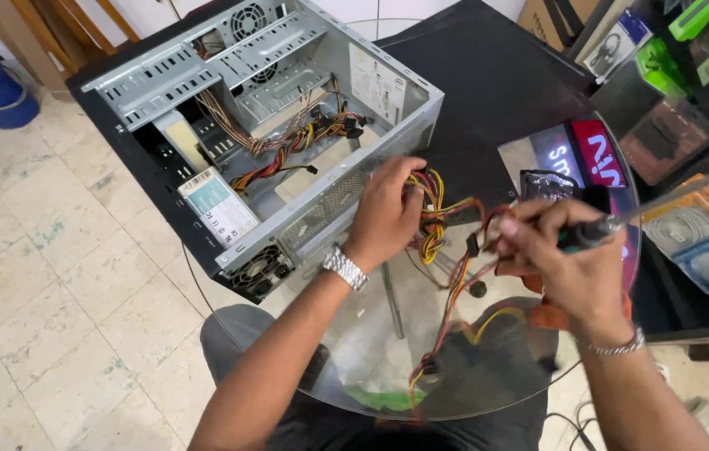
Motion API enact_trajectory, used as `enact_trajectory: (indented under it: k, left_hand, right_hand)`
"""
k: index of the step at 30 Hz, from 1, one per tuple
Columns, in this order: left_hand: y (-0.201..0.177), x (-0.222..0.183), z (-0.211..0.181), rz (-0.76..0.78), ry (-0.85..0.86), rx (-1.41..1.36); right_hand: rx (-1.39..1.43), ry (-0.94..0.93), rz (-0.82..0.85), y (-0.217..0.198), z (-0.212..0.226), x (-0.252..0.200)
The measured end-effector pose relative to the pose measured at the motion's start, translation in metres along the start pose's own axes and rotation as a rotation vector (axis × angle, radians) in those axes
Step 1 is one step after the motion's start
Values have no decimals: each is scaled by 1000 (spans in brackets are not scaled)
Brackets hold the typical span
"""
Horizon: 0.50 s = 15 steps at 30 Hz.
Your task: Removing a power supply unit from a desktop computer case by unscrewing it and pulling it out.
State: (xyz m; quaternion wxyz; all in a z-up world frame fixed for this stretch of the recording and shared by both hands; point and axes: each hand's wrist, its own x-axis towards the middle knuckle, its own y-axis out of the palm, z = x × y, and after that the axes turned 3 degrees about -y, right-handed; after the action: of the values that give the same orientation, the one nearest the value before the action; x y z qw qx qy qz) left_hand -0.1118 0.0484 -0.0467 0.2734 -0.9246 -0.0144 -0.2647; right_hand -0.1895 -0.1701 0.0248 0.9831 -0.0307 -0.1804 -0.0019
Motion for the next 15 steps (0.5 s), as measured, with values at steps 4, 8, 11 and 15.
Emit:
enact_trajectory:
  k: [4, 8, 11, 15]
  left_hand:
    - [-17, -50, -21, -88, -115, 59]
    - [-31, -100, -36, -61, -254, 237]
    - [-32, -131, -39, -71, -268, 321]
    - [-17, -156, -23, -122, -237, 478]
  right_hand:
    - [-294, -309, 96, -16, -10, 75]
    - [-423, -567, 160, -30, -33, 138]
    - [-527, -617, 189, -28, -32, 171]
    - [-1031, -537, 399, -13, -33, 181]
